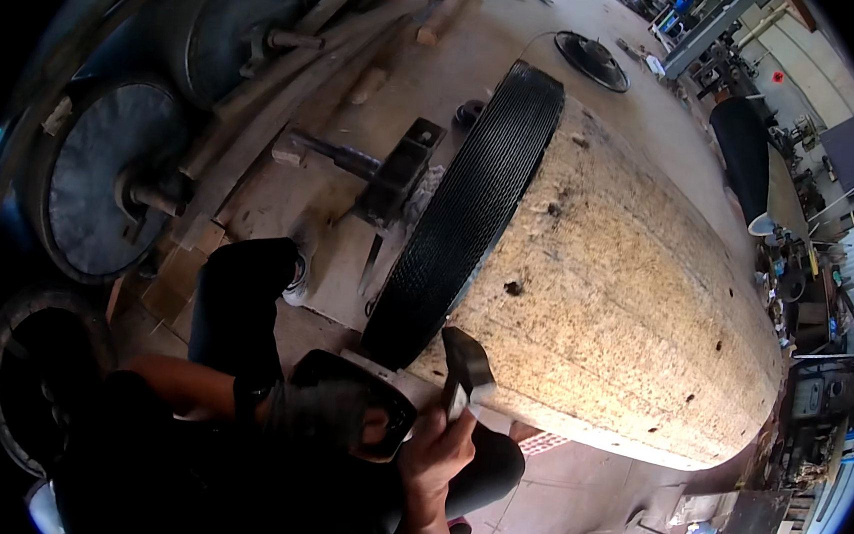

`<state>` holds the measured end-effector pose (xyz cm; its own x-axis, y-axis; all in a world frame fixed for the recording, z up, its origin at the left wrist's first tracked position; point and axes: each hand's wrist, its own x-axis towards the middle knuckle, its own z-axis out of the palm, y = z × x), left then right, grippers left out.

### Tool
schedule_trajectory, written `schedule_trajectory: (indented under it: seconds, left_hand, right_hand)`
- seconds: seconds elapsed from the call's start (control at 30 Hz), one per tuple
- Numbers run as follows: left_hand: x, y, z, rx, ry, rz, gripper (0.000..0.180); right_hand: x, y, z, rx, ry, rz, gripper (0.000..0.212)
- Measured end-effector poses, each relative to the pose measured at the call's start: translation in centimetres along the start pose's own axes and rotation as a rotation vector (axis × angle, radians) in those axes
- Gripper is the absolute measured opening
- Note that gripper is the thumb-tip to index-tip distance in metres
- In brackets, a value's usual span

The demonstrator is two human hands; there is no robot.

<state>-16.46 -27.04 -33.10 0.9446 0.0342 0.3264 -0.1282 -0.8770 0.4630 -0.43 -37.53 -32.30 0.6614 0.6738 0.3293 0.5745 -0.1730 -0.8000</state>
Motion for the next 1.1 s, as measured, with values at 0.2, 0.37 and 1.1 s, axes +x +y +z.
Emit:
schedule_trajectory:
  seconds: [0.2,0.37,1.1]
  left_hand:
    - [5.9,-1.7,-7.8,0.272,0.558,0.013,0.034]
    - [11.8,-6.5,-11.0,0.594,0.839,0.102,0.043]
    - [15.1,-8.3,-11.5,0.372,0.862,-0.187,0.017]
  right_hand:
    - [2.2,-0.8,-0.4,-0.321,0.153,-0.506,0.018]
    - [-1.0,1.7,-0.1,-0.039,0.134,-0.185,0.023]
    - [1.0,-0.3,0.4,-0.221,0.177,-0.245,0.008]
